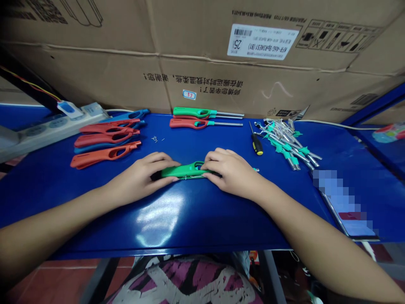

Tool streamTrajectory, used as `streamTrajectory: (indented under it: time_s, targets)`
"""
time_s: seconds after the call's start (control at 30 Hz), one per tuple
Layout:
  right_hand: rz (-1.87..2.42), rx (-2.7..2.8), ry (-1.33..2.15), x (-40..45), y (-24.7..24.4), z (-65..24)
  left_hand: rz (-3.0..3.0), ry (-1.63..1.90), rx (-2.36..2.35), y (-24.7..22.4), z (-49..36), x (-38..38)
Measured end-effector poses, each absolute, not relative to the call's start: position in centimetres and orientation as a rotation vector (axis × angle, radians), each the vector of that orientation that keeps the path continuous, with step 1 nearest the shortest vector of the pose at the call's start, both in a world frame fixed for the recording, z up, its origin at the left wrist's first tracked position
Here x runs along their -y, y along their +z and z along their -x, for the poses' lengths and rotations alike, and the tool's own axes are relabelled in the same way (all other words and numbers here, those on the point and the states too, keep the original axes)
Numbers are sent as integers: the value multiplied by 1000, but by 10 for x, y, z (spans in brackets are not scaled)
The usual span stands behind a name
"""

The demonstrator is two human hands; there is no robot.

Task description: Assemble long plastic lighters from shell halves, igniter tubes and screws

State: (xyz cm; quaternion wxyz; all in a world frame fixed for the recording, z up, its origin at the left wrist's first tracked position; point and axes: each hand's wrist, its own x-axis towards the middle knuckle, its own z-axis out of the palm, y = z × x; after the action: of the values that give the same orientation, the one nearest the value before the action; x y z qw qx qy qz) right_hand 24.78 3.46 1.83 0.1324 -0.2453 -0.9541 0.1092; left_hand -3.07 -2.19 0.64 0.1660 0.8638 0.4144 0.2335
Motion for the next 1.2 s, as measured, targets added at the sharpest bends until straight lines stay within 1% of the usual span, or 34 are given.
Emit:
streamTrajectory:
  time_s: [0.1,0.27,0.4,0.57,0.93,1.2]
  targets:
    - [713,2776,310,-34,19,-249,-2469,659,-1184,6,31,22]
    - [674,2679,419,-37,21,-250,-2478,696,-1188,5,30,22]
    - [680,2677,356,-39,23,-252,-2353,820,-1210,8,30,23]
    - [663,2727,308,-39,23,-255,-2261,876,-1212,11,29,24]
    - [629,2813,204,-34,24,-251,-2440,724,-1165,8,32,24]
    - [683,2785,283,-34,21,-250,-2527,657,-1207,8,31,25]
